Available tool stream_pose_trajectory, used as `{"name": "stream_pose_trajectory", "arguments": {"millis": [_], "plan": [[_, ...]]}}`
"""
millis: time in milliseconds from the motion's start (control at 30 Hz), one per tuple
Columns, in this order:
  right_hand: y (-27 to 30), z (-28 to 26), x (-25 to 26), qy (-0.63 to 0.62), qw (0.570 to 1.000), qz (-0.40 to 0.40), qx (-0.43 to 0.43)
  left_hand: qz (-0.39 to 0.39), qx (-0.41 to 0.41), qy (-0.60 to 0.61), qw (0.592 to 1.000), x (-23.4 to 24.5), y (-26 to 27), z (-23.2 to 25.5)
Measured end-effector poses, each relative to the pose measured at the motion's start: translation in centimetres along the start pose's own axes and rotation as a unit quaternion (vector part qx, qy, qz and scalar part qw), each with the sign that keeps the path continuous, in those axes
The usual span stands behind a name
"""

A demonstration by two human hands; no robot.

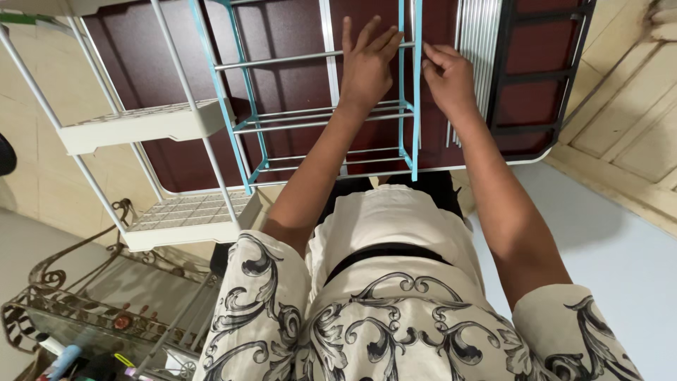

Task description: The person assembles a light blue metal rack by inserting horizontal metal rods into vertical supports. They then assemble a second black metal rack using the same method, inserting rods into the frame. The person works by hand without tools.

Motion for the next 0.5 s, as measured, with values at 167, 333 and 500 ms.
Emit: {"name": "stream_pose_trajectory", "arguments": {"millis": [167, 333, 500], "plan": [[1.8, 2.5, 0.2, -0.018, 0.999, 0.018, -0.032, 0.016, -0.010, -0.009, 1.000, 0.5, -0.1, 1.1], [4.4, 5.9, 0.7, 0.002, 0.997, 0.061, -0.049, 0.024, -0.049, 0.010, 0.998, 1.1, 0.5, 3.9], [6.7, 8.3, 1.0, 0.065, 0.994, 0.084, -0.017, -0.012, -0.116, 0.052, 0.992, 0.1, 1.2, 7.0]]}}
Point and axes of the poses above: each hand's wrist, its own y-axis away from the middle knuckle, its own x-axis out of the back of the hand, z = x × y, the point moved 4 cm from there along -y, towards the middle knuckle, and after that the axes turned 14 degrees about -x, right-handed, at the moved point
